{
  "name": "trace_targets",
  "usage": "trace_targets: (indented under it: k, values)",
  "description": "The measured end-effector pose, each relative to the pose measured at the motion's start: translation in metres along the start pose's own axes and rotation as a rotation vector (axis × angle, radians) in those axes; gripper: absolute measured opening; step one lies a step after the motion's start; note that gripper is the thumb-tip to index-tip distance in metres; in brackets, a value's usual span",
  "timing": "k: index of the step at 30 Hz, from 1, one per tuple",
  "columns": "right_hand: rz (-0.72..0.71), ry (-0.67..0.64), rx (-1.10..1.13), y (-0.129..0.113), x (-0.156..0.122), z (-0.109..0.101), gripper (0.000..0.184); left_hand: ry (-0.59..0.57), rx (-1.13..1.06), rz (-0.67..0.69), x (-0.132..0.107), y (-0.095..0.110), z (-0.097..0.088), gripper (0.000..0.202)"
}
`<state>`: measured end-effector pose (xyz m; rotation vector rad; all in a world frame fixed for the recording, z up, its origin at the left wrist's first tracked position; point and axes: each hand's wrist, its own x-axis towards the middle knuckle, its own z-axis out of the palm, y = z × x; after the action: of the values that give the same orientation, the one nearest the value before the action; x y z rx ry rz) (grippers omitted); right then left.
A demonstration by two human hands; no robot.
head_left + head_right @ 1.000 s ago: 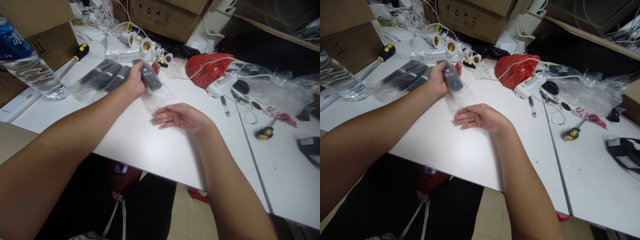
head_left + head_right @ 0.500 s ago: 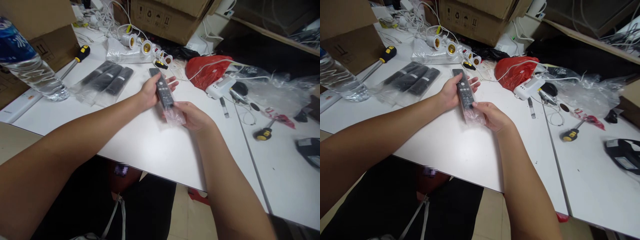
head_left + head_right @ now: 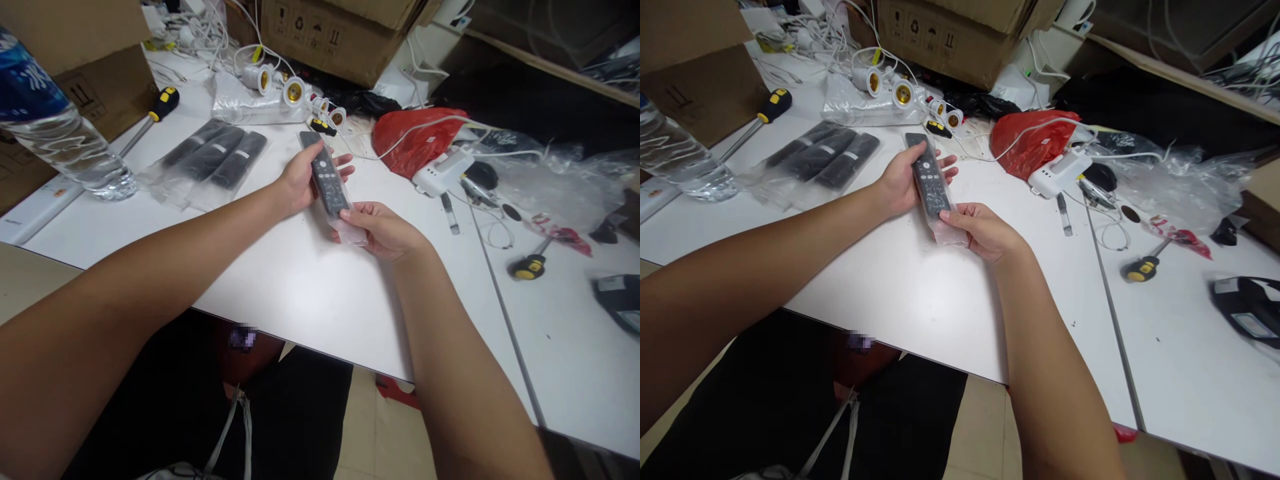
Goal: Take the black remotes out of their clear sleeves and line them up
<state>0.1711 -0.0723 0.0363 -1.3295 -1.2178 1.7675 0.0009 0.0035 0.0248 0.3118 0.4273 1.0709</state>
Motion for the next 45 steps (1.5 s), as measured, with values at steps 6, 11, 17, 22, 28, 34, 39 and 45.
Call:
trace_targets:
  k: [6,11,17,22,28,34,39,45]
  values:
    - [0.004,-0.023,-0.006,0.0007,0.0003,-0.0002,0.025,-0.024,0.042,0.017,0.0031,0.0003,-0.0037,0.026]
    - [0.003,-0.037,-0.006,0.001,0.0008,-0.0006,0.025,-0.02,0.06,0.017,0.004,-0.0002,-0.0044,0.027]
    - [0.01,-0.042,-0.002,0.0011,0.0009,-0.0005,0.027,-0.004,0.045,0.015,0.0038,-0.0005,-0.0043,0.03]
    - [0.015,-0.04,0.016,-0.0004,0.0002,0.0007,0.026,-0.007,0.049,0.003,0.0054,-0.0007,-0.0056,0.03]
    - [0.02,-0.034,-0.003,-0.0006,-0.0004,0.0016,0.026,0.009,0.038,-0.005,0.0044,-0.0005,-0.0044,0.03]
    - [0.02,-0.04,-0.003,0.0004,-0.0002,0.0,0.022,-0.013,0.052,-0.001,0.0055,-0.0007,-0.0056,0.029]
    - [0.014,-0.034,-0.019,0.0011,0.0005,-0.0013,0.021,0.023,0.023,0.0,0.0026,0.0011,-0.0032,0.031]
    - [0.005,-0.03,-0.03,0.0016,0.0011,-0.001,0.026,0.025,0.03,0.009,0.0024,0.0018,-0.0027,0.032]
